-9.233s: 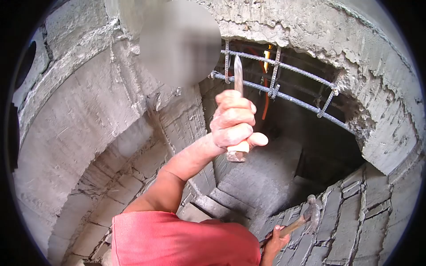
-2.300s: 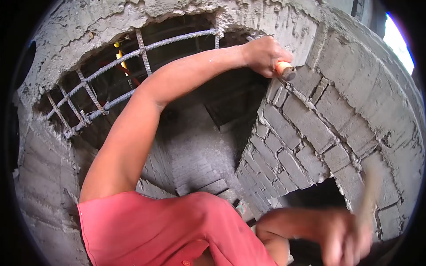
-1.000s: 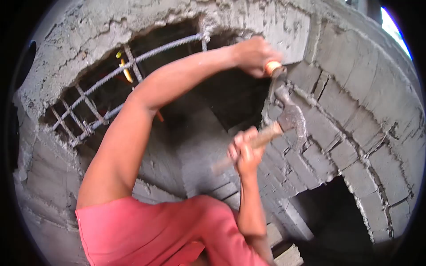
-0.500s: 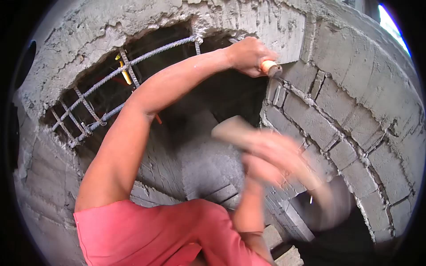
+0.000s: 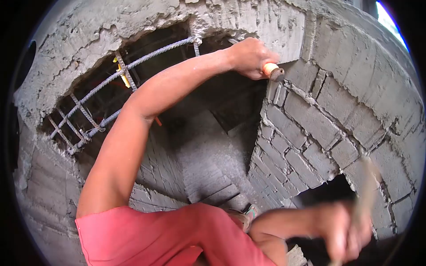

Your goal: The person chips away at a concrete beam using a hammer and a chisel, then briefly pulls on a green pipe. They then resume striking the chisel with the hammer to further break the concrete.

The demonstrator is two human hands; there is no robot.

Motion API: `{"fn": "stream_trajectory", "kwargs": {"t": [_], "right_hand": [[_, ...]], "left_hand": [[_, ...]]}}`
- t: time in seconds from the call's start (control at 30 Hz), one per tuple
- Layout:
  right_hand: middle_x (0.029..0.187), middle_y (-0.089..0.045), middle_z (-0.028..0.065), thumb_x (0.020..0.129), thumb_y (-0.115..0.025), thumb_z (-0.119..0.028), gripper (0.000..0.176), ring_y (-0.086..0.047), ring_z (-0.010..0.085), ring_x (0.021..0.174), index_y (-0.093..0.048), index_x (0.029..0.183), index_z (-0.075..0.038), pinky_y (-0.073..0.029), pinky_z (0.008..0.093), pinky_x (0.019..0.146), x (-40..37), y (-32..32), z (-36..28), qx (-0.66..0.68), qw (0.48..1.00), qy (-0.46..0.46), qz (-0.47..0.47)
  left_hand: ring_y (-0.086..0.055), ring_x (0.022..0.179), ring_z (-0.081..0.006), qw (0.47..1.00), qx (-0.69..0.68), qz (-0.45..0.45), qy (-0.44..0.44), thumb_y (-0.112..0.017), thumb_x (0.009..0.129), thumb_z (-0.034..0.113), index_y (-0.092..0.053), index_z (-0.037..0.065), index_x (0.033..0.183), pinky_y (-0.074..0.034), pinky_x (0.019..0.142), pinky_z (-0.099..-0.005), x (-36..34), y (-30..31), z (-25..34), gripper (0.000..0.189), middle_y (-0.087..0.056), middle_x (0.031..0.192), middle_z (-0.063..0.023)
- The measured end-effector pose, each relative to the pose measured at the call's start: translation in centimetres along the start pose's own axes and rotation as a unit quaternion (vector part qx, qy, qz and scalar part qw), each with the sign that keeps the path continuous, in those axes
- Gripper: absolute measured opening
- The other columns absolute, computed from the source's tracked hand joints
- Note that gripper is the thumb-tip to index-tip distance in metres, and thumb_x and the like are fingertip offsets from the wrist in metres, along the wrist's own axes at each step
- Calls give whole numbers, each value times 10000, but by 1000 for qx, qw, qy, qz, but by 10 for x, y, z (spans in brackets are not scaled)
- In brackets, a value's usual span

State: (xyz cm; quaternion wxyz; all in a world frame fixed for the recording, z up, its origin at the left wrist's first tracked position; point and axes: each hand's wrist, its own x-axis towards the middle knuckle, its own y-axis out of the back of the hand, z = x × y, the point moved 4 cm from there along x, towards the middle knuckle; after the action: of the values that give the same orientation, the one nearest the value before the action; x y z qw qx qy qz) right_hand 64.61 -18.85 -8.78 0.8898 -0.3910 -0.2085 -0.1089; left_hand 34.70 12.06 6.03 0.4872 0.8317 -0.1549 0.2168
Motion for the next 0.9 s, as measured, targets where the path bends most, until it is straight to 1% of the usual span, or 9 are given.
{"fn": "stream_trajectory", "kwargs": {"t": [0.03,0.17,0.27,0.37,0.47,0.57,0.63,0.73,0.9], "right_hand": [[636,-520,46,807,-551,12,161,-502,136,514,-481,718,-101,-417,277,474,-77,22,46,-261,964,-49,34],[609,-448,16,879,-556,-51,144,-444,129,459,-443,847,-134,-429,294,424,-249,61,122,-260,711,-644,110],[618,-460,15,876,-555,-68,126,-478,124,467,-439,878,-117,-483,297,436,-177,56,88,-193,779,-541,253],[632,-454,27,907,-543,-59,118,-437,169,489,-495,808,-103,-518,326,536,-54,33,34,-410,889,-205,21],[619,-551,42,964,-527,-64,266,-479,165,486,-518,699,-77,-432,302,471,49,-23,-31,-598,726,276,-196],[644,-573,61,883,-583,11,213,-507,166,486,-519,694,-62,-423,297,470,-6,-32,13,-85,988,129,-14],[645,-555,61,874,-585,8,167,-507,167,479,-512,741,-60,-455,317,484,-136,27,82,-408,907,-103,-18],[648,-529,61,861,-588,2,116,-505,167,467,-501,811,-57,-501,348,506,-244,45,136,-302,731,-610,48],[648,-494,44,870,-553,-32,47,-475,144,481,-534,873,-75,-520,346,499,-97,15,78,-437,831,-339,-69]], "left_hand": [[-643,610,-370,1000,8,-15,-2,-739,743,299,-589,144,758,-512,547,-483,1,-3,-1,216,-616,635,-110],[-685,708,-345,997,21,-61,39,-737,687,306,-641,182,825,-556,617,-483,0,-3,-9,209,-668,710,-92],[-647,605,-362,1000,14,-24,-4,-734,748,300,-606,157,761,-519,543,-478,2,-3,-1,193,-626,633,-102],[-645,610,-362,1000,15,-12,-15,-723,783,318,-587,147,746,-518,545,-472,-2,-8,-1,222,-622,637,-100],[-659,651,-363,999,17,-41,10,-715,766,309,-600,153,772,-529,571,-484,-4,-4,1,194,-646,679,-100],[-672,688,-362,998,21,-50,18,-709,738,294,-620,166,813,-538,594,-496,-5,-3,-5,173,-669,718,-101],[-670,688,-364,999,14,-38,20,-716,725,298,-620,167,836,-537,594,-494,0,-4,-6,197,-671,726,-100],[-674,692,-357,996,30,-84,-5,-723,711,300,-624,161,816,-544,604,-489,-5,-6,3,200,-671,721,-95],[-669,691,-342,999,25,-30,32,-743,730,309,-592,144,773,-525,575,-467,4,-1,-7,228,-648,714,-97]]}}
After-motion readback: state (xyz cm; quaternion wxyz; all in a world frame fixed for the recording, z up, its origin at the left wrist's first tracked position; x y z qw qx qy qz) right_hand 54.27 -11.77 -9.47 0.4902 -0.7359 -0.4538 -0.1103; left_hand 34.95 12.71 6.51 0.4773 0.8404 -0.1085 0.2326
